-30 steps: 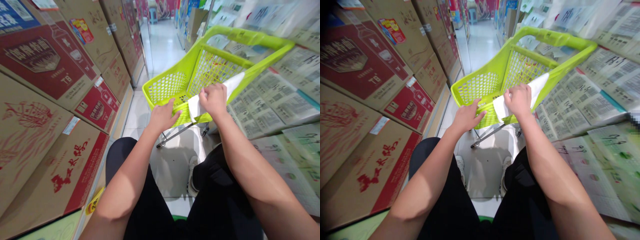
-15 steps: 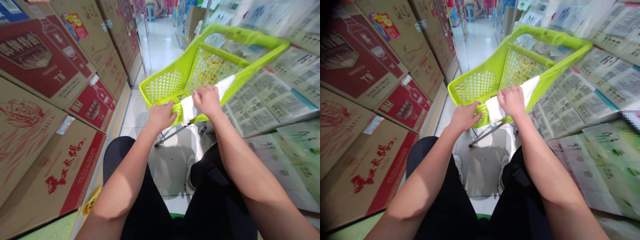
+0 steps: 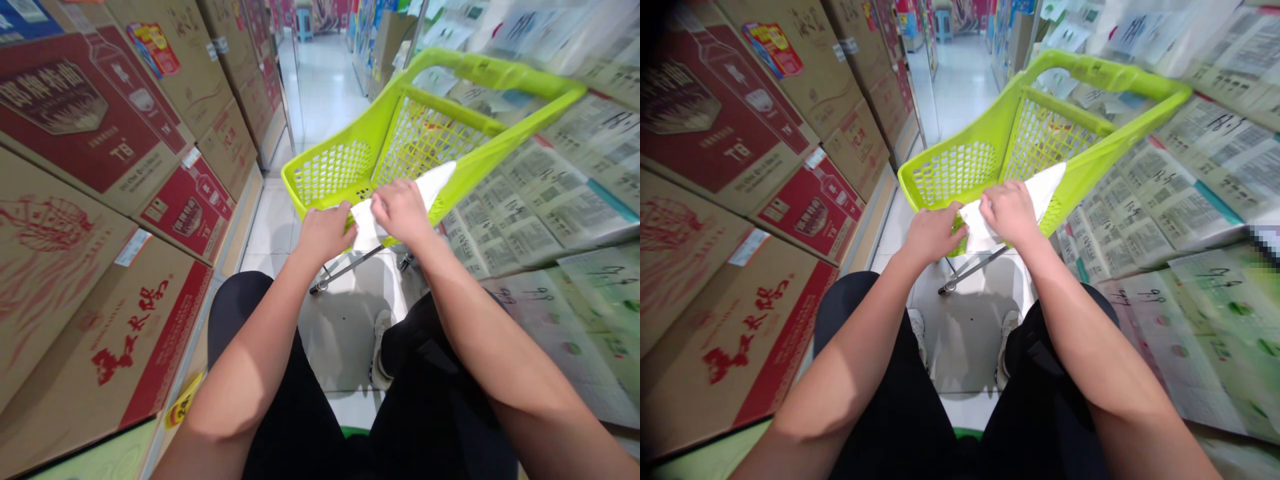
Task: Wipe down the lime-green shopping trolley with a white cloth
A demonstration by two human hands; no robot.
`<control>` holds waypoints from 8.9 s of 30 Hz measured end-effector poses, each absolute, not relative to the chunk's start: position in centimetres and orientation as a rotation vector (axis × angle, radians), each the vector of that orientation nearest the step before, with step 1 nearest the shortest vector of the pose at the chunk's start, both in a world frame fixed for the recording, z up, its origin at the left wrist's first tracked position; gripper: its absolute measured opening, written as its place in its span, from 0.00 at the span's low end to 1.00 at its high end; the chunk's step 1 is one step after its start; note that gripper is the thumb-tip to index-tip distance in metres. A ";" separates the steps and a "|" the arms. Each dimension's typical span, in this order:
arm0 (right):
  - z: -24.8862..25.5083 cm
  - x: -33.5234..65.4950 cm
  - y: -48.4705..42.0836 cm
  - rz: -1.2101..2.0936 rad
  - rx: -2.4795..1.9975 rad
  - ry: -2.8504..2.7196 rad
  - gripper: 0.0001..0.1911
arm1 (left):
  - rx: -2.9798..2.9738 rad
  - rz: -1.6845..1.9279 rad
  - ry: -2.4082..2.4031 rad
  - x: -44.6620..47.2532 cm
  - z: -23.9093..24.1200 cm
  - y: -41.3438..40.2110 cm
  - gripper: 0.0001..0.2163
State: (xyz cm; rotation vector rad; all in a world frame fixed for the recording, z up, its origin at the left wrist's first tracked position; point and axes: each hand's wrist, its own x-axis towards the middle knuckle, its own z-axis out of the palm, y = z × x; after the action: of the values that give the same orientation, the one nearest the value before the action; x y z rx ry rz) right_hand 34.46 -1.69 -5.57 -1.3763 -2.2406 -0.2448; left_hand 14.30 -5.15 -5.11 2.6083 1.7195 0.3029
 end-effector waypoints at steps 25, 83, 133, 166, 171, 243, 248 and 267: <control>-6.7 31.7 -3.1 -0.441 -1.349 -2.202 0.23 | 2.601 0.349 1.704 14.5 -5.3 -5.3 0.25; -5.3 40.4 1.2 -0.497 -1.616 -1.898 0.28 | 2.600 0.203 1.613 12.5 -5.5 -3.2 0.21; -2.5 35.8 -5.0 -0.479 -1.394 -2.152 0.22 | 2.530 0.758 1.897 14.8 -4.1 -4.1 0.25; -1.4 38.8 -4.9 -0.621 -1.477 -1.836 0.18 | 2.113 0.756 2.230 15.4 -3.4 -4.5 0.21; -1.1 41.2 -4.0 -0.693 -1.452 -1.655 0.20 | 2.120 0.748 2.232 15.3 -3.5 -4.6 0.21; 2.1 45.5 12.6 -0.786 -1.801 -1.967 0.28 | 2.215 1.021 2.029 31.5 -2.1 7.3 0.12; 2.1 47.5 13.0 -0.718 -1.712 -2.164 0.27 | 2.311 0.986 1.900 31.3 -2.3 7.7 0.11; -1.9 40.3 9.2 -0.707 -1.172 -2.425 0.17 | 2.107 0.861 2.145 24.8 -2.4 8.6 0.18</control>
State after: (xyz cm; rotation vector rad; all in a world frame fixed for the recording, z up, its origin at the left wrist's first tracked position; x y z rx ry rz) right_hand 40.33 9.21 -1.90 -1.1715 -2.4246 -0.7065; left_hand 24.76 8.61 -2.37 2.1075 2.1453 0.8614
